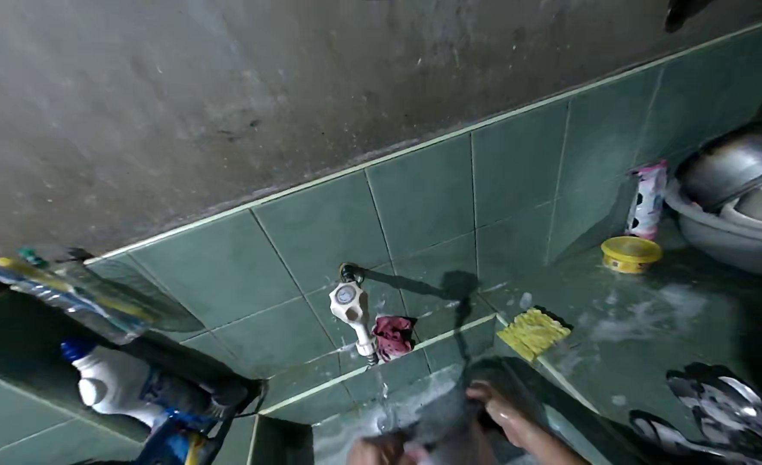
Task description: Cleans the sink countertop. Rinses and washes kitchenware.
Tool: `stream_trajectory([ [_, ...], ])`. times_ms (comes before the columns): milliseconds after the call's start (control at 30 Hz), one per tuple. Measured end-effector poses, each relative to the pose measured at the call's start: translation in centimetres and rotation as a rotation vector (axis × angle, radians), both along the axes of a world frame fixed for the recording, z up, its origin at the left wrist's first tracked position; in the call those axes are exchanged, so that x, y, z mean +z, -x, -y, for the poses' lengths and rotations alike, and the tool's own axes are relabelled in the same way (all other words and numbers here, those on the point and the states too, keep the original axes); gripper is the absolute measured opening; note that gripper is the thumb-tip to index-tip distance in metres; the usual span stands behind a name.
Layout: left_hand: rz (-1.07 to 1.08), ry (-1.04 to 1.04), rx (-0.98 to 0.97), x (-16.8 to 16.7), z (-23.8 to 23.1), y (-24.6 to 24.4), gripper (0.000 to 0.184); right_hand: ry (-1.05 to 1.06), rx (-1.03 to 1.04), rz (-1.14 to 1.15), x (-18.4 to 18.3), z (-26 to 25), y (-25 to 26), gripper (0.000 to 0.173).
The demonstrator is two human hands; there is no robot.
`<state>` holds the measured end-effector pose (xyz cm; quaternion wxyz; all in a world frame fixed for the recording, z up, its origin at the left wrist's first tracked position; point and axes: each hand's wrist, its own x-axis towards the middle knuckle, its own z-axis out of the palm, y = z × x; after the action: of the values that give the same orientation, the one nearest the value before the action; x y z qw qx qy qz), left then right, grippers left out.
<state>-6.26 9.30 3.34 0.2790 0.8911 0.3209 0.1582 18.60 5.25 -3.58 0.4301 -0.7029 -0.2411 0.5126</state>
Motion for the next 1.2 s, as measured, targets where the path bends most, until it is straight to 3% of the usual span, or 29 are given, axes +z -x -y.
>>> stream_trajectory([
  [133,0.048,0.196,0.45,0.4,-2.8,-1.4,0.038,-0.005,0.197,0.224,2.0,-2.2,2.8,0.043],
  [300,-0.061,0.275,0.535,0.5,-2.4,-1.9,0.04,-0.102,0.566,0.694,7.6,-2.1,8.9,0.053],
  [400,0.068,0.319,0.607,0.0,-2.2,-1.5,0.04,-0.424,0.519,0.99,6.2,-1.3,12.8,0.048],
  [533,0.225,0.411,0.692,0.1,-1.5,-1.2,0.043,-0.105,0.625,0.733,8.5,-6.0,9.8,0.049],
  [600,0.347,0.447,0.719,-0.1,-1.1,-1.8,0.041,-0.047,0.649,0.768,9.8,-6.4,10.3,0.048],
  [667,0.509,0.5,0.738,-0.1,-1.3,-2.3,0.042,-0.229,0.583,0.892,9.2,-4.5,12.8,0.044],
  [733,0.643,0.531,0.737,-0.3,-1.6,-2.3,0.044,-0.59,0.464,1.113,5.9,-2.6,14.0,0.042],
  [800,0.63,0.504,0.74,-0.6,-1.8,-2.3,0.046,-0.783,0.393,1.189,4.0,-2.3,12.8,0.04],
  [833,0.563,0.475,0.737,-0.5,-1.7,-2.4,0.047,-0.725,0.383,1.139,4.1,-2.5,11.8,0.04],
  [933,0.421,0.405,0.75,-0.3,-1.2,-3.1,0.049,-0.185,0.475,0.835,8.1,-4.3,7.8,0.047],
  [967,0.442,0.41,0.778,-0.3,-1.2,-3.3,0.049,-0.165,0.474,0.831,8.9,-4.0,7.7,0.048],
  [1067,0.636,0.608,0.849,-0.1,-1.7,-4.2,0.038,-0.605,0.341,1.048,6.5,-0.1,11.2,0.044],
  [1167,0.735,0.833,0.81,1.5,-2.5,-4.5,0.021,-0.722,0.215,1.082,3.3,3.1,13.1,0.056],
  [1200,0.734,0.862,0.801,2.0,-2.7,-4.7,0.018,-0.708,0.138,1.1,2.7,3.4,13.0,0.047],
])
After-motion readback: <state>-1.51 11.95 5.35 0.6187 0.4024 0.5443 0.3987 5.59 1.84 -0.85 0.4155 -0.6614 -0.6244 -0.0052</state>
